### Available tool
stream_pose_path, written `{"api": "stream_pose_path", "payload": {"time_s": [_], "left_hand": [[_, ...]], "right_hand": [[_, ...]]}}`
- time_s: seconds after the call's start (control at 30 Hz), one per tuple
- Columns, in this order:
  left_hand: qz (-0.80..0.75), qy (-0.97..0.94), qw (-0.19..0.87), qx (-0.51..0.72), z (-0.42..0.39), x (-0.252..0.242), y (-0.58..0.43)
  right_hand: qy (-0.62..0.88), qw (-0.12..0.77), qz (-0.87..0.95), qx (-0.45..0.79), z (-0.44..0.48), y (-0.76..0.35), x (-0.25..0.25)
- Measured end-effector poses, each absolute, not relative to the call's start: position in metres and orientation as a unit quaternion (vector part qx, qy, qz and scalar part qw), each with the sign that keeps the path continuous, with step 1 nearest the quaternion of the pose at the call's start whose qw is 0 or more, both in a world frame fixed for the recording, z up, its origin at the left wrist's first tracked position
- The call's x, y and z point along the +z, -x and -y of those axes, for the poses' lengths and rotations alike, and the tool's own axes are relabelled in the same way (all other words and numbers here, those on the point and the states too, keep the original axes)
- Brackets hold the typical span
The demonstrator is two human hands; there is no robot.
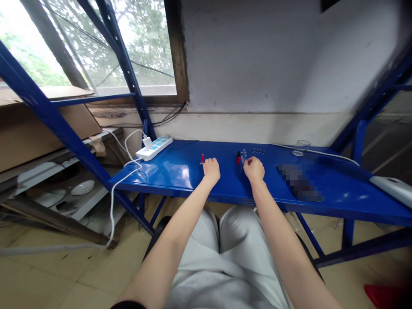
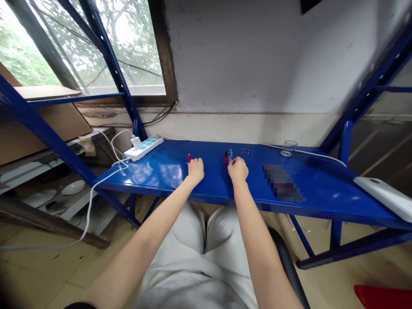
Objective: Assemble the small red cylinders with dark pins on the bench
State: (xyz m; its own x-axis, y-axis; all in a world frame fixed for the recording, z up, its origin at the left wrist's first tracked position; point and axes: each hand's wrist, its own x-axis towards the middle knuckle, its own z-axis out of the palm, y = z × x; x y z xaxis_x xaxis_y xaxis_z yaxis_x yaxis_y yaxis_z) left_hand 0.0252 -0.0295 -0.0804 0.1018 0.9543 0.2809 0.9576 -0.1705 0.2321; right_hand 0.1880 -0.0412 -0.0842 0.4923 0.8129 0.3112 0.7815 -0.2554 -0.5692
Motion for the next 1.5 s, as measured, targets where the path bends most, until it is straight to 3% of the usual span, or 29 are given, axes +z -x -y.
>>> {"api": "stream_pose_path", "payload": {"time_s": [0.33, 0.47, 0.7, 0.87, 1.2, 1.5], "left_hand": [[0.583, 0.805, 0.065, -0.088, 0.017, -0.069, -0.018], [0.556, 0.82, 0.054, -0.127, 0.012, -0.069, -0.014], [0.501, 0.664, -0.186, -0.522, -0.007, -0.088, -0.014], [0.439, 0.504, -0.359, -0.651, -0.008, -0.099, -0.017], [0.283, 0.434, -0.58, -0.628, 0.009, -0.089, -0.014], [0.266, 0.46, -0.618, -0.58, 0.015, -0.087, -0.017]], "right_hand": [[0.779, 0.383, 0.496, 0.012, 0.043, -0.187, -0.084], [0.752, 0.444, 0.487, -0.025, 0.042, -0.188, -0.085], [0.599, 0.538, 0.585, -0.095, 0.043, -0.183, -0.085], [0.536, 0.513, 0.663, -0.096, 0.045, -0.174, -0.086], [0.566, 0.384, 0.727, -0.061, 0.046, -0.154, -0.087], [0.602, 0.342, 0.715, -0.099, 0.049, -0.153, -0.085]]}}
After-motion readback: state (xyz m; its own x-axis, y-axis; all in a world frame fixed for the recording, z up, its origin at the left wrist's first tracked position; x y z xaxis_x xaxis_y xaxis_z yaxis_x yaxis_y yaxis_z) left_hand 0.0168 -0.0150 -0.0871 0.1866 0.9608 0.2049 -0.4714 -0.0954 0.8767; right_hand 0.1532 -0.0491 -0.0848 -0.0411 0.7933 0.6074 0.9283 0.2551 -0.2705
